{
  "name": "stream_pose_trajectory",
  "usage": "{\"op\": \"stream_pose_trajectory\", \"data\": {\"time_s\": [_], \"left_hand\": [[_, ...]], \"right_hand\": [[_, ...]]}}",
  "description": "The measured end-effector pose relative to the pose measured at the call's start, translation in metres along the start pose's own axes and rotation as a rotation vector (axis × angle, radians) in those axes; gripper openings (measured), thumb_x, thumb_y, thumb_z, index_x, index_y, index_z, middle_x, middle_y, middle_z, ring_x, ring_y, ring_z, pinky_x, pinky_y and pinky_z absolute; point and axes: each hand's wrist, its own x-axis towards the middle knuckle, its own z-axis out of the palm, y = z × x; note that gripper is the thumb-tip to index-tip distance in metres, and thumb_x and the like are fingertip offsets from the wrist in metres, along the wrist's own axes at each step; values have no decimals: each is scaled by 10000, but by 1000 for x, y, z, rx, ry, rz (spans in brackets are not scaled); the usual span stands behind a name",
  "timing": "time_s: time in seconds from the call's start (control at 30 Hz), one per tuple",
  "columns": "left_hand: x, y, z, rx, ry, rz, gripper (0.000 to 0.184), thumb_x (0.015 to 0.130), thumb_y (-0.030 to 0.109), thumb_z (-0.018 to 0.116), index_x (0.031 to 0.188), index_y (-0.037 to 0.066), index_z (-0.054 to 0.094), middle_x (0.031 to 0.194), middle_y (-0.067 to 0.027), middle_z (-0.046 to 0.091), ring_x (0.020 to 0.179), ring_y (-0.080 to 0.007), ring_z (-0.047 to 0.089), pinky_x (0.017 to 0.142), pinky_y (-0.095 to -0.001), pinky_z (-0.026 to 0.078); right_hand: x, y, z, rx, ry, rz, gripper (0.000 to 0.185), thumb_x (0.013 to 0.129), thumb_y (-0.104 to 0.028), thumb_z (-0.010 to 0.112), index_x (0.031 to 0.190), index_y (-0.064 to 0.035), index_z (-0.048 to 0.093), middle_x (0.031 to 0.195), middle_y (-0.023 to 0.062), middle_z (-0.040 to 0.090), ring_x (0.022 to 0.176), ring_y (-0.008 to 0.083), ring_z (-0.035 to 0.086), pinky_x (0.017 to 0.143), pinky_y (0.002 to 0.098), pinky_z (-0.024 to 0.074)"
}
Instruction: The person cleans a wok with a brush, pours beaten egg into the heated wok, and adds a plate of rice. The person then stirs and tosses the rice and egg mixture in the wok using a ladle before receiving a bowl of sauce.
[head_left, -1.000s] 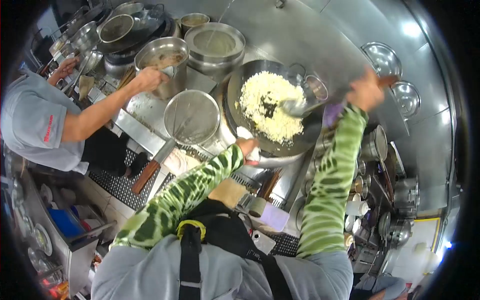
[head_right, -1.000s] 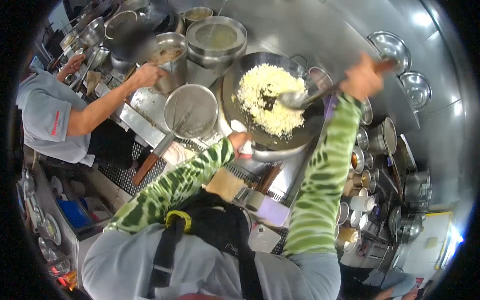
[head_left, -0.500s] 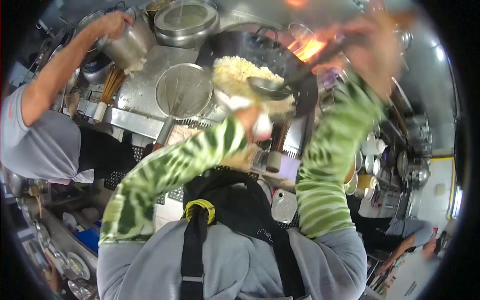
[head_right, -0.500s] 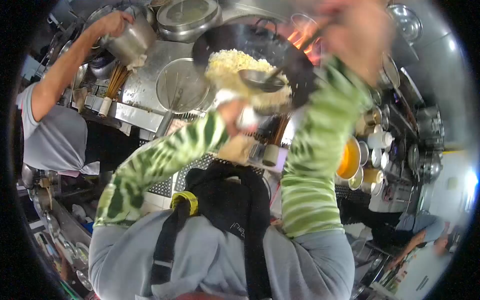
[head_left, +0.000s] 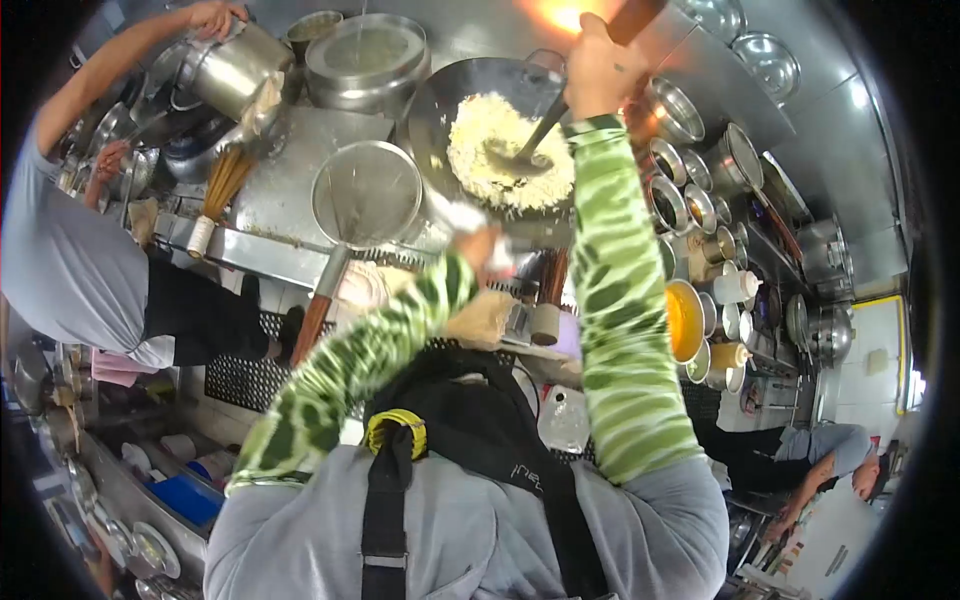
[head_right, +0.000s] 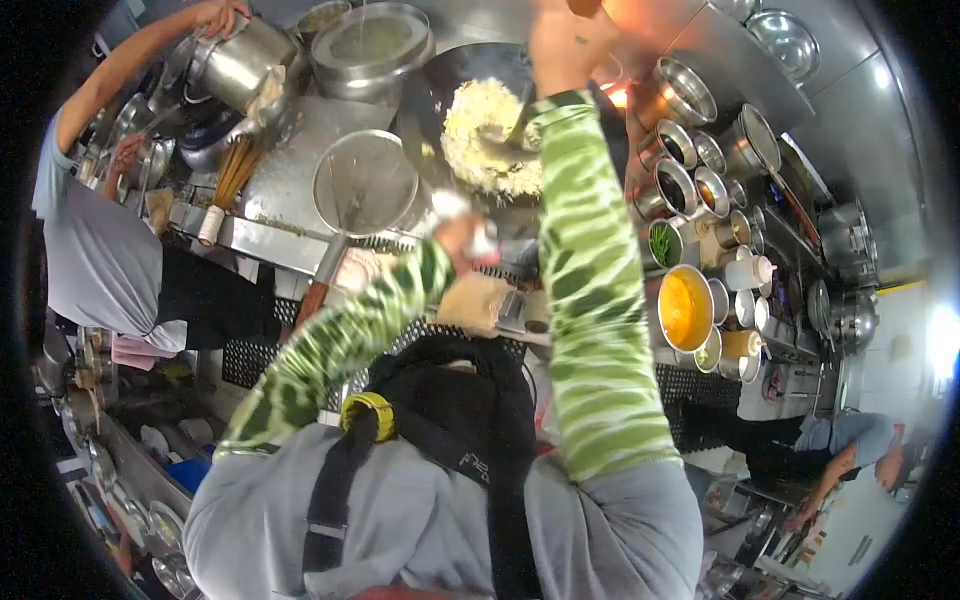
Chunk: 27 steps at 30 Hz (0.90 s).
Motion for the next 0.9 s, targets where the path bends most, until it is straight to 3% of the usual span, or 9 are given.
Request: {"op": "stream_pose_trajectory", "data": {"time_s": [0.2,0.3,0.4,0.43,0.5,0.57,0.67,0.73,0.9], "left_hand": [[-44,-26,-22,81,-150,-39,313,893,77,472,1204,42,481,1117,-118,592,841,-275,632,680,-436,579],[-30,33,16,-165,-131,-35,176,926,160,484,1054,40,505,988,-124,594,830,-275,626,700,-428,579],[-2,-5,3,-63,-21,37,166,923,134,469,1068,58,496,1007,-137,561,876,-256,604,720,-418,578],[-4,-21,-6,-70,-33,-24,201,927,125,454,1107,45,495,1042,-138,563,877,-264,608,726,-413,578],[-39,-40,-19,-80,-145,-33,262,926,104,441,1171,30,494,1092,-140,567,888,-271,609,738,-409,577],[-64,-15,-8,-69,-204,-3,269,912,105,474,1167,23,501,1075,-139,577,891,-272,610,756,-425,570],[-63,40,30,-213,-158,-2,219,900,146,538,1069,9,512,1028,-134,585,885,-282,615,799,-456,555],[-1,15,15,-231,-86,19,173,903,140,532,1004,4,496,1065,-144,561,911,-287,607,808,-452,560],[-9,-51,-11,-76,-91,18,283,909,82,488,1156,-56,481,1077,-190,569,883,-319,642,648,-416,608]], "right_hand": [[-1,-158,-43,303,-85,27,130,874,-113,521,744,-100,516,568,-29,434,411,84,411,336,230,311],[-15,-96,-44,32,-194,186,146,791,-144,624,818,-9,576,616,33,532,505,147,505,443,282,395],[-3,-47,15,-543,28,-255,220,752,-124,669,867,52,602,607,42,563,552,166,551,557,299,468],[49,-24,-26,-727,-221,-535,227,759,-115,664,887,61,598,610,42,557,550,168,551,569,302,478],[91,-21,-57,-409,-461,-445,221,778,-104,657,903,65,590,603,37,534,539,177,546,589,316,497],[114,-44,-73,382,-616,63,185,800,-99,648,895,46,582,597,35,509,519,185,535,586,325,506],[50,-63,-54,87,-431,200,111,825,-96,630,809,-1,577,635,40,513,491,160,514,506,304,471],[84,29,-38,-38,-754,300,121,823,-106,635,791,-2,582,658,48,516,495,151,510,479,303,459],[72,-4,-38,320,-374,209,118,827,-101,627,784,1,584,608,52,490,532,159,525,447,323,429]]}}
